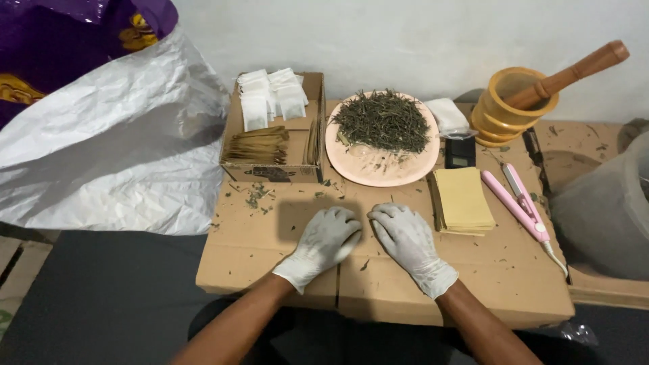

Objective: Manually folding and heat-sealing individual tea bags at a production station.

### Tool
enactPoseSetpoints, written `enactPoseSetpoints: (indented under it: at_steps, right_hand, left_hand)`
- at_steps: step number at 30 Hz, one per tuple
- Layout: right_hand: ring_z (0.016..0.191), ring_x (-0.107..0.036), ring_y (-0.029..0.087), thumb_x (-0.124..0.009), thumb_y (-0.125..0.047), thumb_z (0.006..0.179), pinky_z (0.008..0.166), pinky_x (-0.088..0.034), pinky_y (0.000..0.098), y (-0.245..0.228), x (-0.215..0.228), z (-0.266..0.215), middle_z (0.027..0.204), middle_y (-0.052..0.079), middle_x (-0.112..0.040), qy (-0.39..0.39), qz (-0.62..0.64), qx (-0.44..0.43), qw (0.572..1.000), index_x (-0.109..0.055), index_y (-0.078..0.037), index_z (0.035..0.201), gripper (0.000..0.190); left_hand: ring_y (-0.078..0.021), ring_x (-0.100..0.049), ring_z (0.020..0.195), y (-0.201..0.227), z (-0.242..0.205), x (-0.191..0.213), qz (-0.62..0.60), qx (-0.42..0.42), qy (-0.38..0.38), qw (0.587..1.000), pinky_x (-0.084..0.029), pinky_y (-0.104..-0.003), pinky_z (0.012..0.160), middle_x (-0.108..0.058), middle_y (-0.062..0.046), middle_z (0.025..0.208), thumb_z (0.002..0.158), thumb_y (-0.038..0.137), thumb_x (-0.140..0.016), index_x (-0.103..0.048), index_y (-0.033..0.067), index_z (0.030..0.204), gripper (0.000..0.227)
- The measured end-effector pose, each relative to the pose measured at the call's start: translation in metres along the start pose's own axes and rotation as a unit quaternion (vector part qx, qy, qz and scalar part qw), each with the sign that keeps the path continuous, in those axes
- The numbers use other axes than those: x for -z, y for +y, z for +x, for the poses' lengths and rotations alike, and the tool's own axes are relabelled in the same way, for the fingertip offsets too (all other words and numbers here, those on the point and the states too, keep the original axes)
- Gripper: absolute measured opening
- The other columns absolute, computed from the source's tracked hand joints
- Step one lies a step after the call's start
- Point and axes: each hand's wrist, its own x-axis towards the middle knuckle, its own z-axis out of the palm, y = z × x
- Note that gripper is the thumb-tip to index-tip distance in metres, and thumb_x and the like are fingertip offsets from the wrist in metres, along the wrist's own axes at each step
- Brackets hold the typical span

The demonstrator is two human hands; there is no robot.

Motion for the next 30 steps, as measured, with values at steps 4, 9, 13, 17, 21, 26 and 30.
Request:
enactPoseSetpoints:
  at_steps: [4, 9, 13, 17, 21, 26, 30]
  right_hand:
    - [0.130, -0.067, 0.017, -0.059, -0.042, 0.112, 0.090, -0.060, 0.0358, -0.002, 0.003, 0.001, 0.131, -0.011, -0.075, 0.011, -0.027, 0.003, 1.000, -0.078, -0.033, 0.125, 0.024]
    - [0.126, -0.067, 0.026, -0.061, -0.035, 0.110, 0.092, -0.059, 0.0421, -0.005, 0.000, 0.002, 0.129, -0.001, -0.074, 0.030, 0.008, 0.018, 0.999, -0.078, -0.023, 0.122, 0.024]
    - [0.126, -0.068, 0.026, -0.060, -0.037, 0.112, 0.092, -0.059, 0.0415, -0.005, 0.003, 0.002, 0.128, 0.001, -0.074, 0.040, 0.016, 0.011, 0.999, -0.078, -0.022, 0.120, 0.024]
    - [0.126, -0.067, 0.028, -0.059, -0.035, 0.113, 0.093, -0.058, 0.0436, -0.003, 0.000, 0.004, 0.128, 0.003, -0.073, 0.030, 0.036, 0.023, 0.999, -0.078, -0.018, 0.121, 0.026]
    - [0.128, -0.068, 0.027, -0.058, -0.036, 0.113, 0.092, -0.057, 0.0428, -0.002, 0.003, 0.004, 0.131, 0.001, -0.073, 0.039, 0.029, 0.046, 0.998, -0.076, -0.022, 0.125, 0.026]
    - [0.125, -0.068, 0.023, -0.061, -0.037, 0.112, 0.093, -0.057, 0.0394, -0.003, 0.004, 0.001, 0.128, -0.004, -0.074, 0.037, 0.009, 0.043, 0.998, -0.077, -0.026, 0.125, 0.023]
    - [0.127, -0.067, 0.018, -0.061, -0.041, 0.111, 0.096, -0.057, 0.0353, 0.000, -0.004, 0.000, 0.129, -0.010, -0.073, 0.056, -0.003, 0.027, 0.998, -0.076, -0.032, 0.127, 0.023]
  left_hand:
    - [-0.0357, -0.069, 0.128, -0.007, -0.001, 0.003, -0.036, -0.034, -0.032, 0.998, -0.058, -0.046, 0.098, -0.074, -0.008, 0.120, 0.106, 0.037, -0.068, -0.078, 0.0181, 0.118, 0.025]
    - [-0.0341, -0.069, 0.128, 0.000, -0.004, 0.010, -0.012, 0.006, -0.015, 1.000, -0.055, -0.046, 0.104, -0.074, -0.010, 0.120, 0.106, 0.035, -0.072, -0.080, 0.0188, 0.119, 0.023]
    - [-0.0322, -0.067, 0.131, 0.004, -0.001, 0.018, 0.000, 0.020, -0.028, 0.999, -0.054, -0.045, 0.108, -0.074, -0.008, 0.124, 0.104, 0.040, -0.072, -0.080, 0.0190, 0.118, 0.026]
    - [-0.0326, -0.069, 0.129, 0.003, 0.000, 0.020, -0.018, 0.036, -0.039, 0.998, -0.054, -0.046, 0.109, -0.075, -0.008, 0.120, 0.106, 0.039, -0.070, -0.082, 0.0182, 0.116, 0.026]
    - [-0.0302, -0.070, 0.124, 0.006, 0.002, 0.027, -0.046, 0.022, -0.009, 0.999, -0.056, -0.045, 0.103, -0.075, -0.006, 0.115, 0.106, 0.038, -0.071, -0.081, 0.0197, 0.111, 0.022]
    - [-0.0322, -0.069, 0.125, 0.002, -0.005, 0.013, -0.028, 0.009, 0.034, 0.999, -0.057, -0.046, 0.102, -0.075, -0.006, 0.118, 0.101, 0.035, -0.075, -0.079, 0.0199, 0.107, 0.017]
    - [-0.0333, -0.070, 0.125, 0.004, -0.003, 0.013, -0.036, 0.006, 0.059, 0.998, -0.059, -0.047, 0.102, -0.075, -0.008, 0.118, 0.095, 0.029, -0.080, -0.079, 0.0167, 0.105, 0.016]
